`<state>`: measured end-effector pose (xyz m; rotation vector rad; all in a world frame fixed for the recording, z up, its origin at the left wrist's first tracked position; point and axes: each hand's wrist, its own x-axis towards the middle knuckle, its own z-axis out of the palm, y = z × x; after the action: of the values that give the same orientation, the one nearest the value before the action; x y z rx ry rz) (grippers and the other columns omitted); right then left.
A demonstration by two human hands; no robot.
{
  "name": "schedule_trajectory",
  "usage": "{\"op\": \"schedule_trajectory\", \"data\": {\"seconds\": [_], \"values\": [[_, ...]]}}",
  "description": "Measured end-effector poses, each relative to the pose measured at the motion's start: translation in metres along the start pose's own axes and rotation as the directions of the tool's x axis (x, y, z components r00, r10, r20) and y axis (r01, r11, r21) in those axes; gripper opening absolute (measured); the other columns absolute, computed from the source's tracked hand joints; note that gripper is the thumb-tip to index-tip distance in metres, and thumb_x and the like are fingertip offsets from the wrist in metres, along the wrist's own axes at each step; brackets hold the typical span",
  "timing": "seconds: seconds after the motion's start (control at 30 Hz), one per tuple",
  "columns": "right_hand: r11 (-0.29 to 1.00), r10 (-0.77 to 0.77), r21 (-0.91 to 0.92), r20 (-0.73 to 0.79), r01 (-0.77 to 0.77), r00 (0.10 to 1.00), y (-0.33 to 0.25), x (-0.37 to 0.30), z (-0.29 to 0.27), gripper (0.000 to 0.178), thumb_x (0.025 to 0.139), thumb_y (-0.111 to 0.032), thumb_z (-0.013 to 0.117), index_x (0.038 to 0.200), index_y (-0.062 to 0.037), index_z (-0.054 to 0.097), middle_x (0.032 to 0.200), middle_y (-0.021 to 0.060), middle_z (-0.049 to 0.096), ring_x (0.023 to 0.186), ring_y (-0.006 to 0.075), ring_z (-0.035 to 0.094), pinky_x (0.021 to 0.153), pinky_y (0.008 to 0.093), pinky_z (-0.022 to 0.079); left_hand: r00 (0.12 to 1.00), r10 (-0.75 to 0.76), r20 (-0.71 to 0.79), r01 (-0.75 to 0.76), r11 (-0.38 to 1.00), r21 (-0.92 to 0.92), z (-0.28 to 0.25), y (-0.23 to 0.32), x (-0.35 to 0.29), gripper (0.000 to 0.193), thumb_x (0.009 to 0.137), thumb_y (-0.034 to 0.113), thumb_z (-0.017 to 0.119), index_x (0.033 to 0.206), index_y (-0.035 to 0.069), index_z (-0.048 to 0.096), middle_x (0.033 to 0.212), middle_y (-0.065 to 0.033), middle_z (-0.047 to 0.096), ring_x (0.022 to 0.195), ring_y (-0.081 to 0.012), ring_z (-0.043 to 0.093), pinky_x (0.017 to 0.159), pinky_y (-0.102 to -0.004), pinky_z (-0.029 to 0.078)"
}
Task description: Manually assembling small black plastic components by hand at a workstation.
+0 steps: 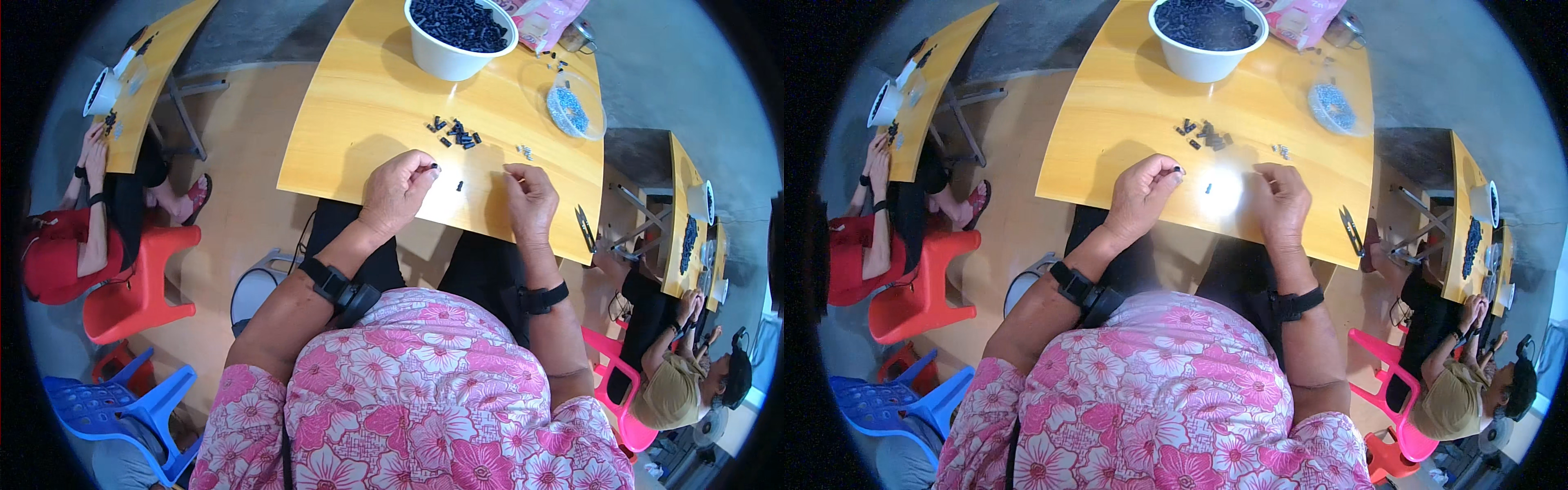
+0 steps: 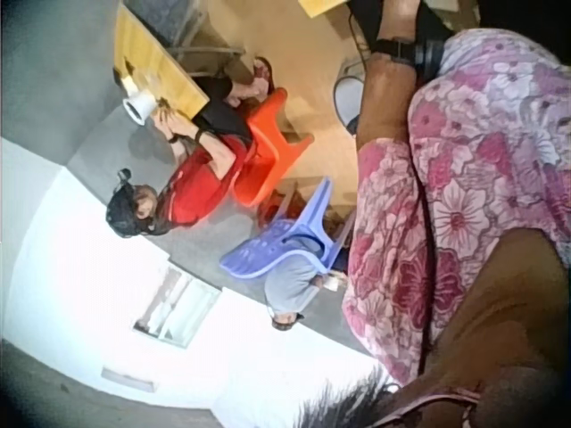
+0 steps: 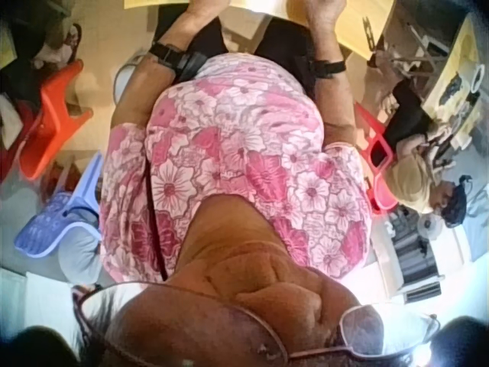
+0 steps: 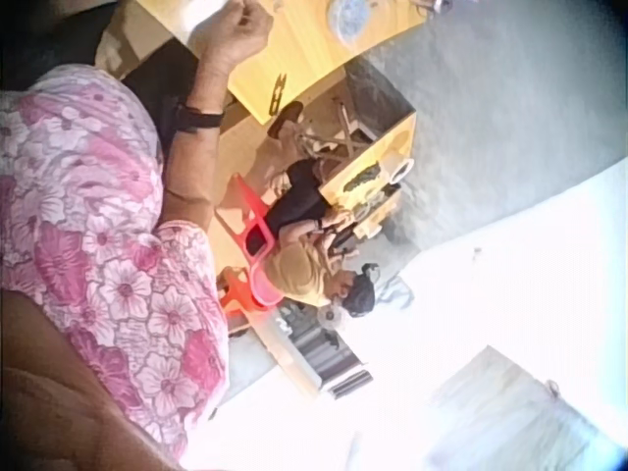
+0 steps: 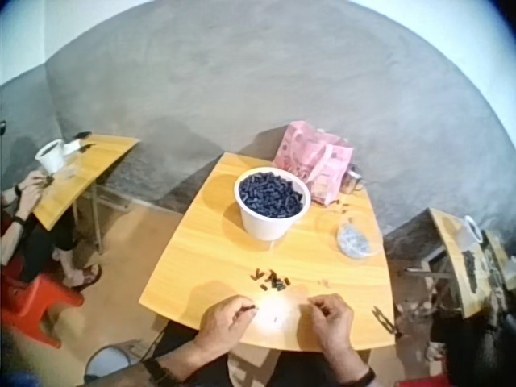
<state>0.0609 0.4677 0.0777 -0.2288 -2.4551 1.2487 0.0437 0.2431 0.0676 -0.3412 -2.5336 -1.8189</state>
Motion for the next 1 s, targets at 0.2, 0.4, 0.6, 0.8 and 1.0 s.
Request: {"op": "schedule_trajectory", "data": {"seconds": [0.2,0.4,0.6,0.8,1.0], "values": [[0.971,-0.105,-0.219,-0.023,0.098,0.994,0.024,0.032,-0.022,0.015,0.079,-0.009,0.074,0.092,-0.0027,0.070,0.080,0.0112,0.065,0.063,0.0208,0.062,0.061,0.0314,0.051,0.999,0.030,0.022,-0.030,0.999,0.019,-0.001,0.005,0.000,0.014,0.089,0.015,0.065,0.091,0.001,0.062,0.078,-0.0078,0.063,0.066,-0.0141,0.059,0.064,-0.0275,0.048],[0.947,-0.113,-0.298,0.042,0.121,0.993,0.027,0.045,-0.016,0.009,0.081,-0.015,0.072,0.087,-0.0074,0.072,0.078,0.0111,0.062,0.066,0.0255,0.062,0.063,0.0352,0.050,0.999,0.034,0.035,-0.035,0.999,0.024,-0.001,0.004,0.001,0.015,0.088,0.015,0.066,0.091,0.001,0.062,0.077,-0.0074,0.063,0.066,-0.0140,0.058,0.063,-0.0275,0.048],[0.886,-0.119,-0.446,0.039,0.124,0.992,0.017,0.047,-0.010,0.008,0.082,-0.017,0.066,0.081,-0.0116,0.072,0.081,0.0106,0.063,0.072,0.0325,0.063,0.066,0.0404,0.051,0.999,0.024,0.036,-0.024,1.000,0.014,0.000,0.004,0.000,0.012,0.087,0.012,0.067,0.089,0.001,0.062,0.077,-0.0068,0.063,0.066,-0.0133,0.059,0.063,-0.0268,0.048],[0.856,-0.104,-0.505,0.050,0.115,0.993,0.018,0.049,-0.008,0.010,0.082,-0.018,0.066,0.082,-0.0108,0.073,0.083,0.0121,0.064,0.075,0.0343,0.064,0.068,0.0423,0.051,0.999,0.039,0.038,-0.040,0.999,0.013,0.000,0.005,0.000,0.011,0.087,0.011,0.067,0.089,0.001,0.062,0.078,-0.0069,0.062,0.066,-0.0131,0.059,0.064,-0.0266,0.049],[0.863,-0.064,-0.497,0.070,0.090,0.996,0.015,0.050,-0.008,0.011,0.082,-0.020,0.066,0.081,-0.0102,0.073,0.082,0.0124,0.064,0.075,0.0339,0.064,0.068,0.0421,0.052,0.998,0.028,0.048,-0.029,0.999,0.017,-0.001,0.005,0.000,0.011,0.086,0.010,0.067,0.088,0.001,0.061,0.077,-0.0060,0.062,0.066,-0.0123,0.059,0.064,-0.0261,0.049]]}}
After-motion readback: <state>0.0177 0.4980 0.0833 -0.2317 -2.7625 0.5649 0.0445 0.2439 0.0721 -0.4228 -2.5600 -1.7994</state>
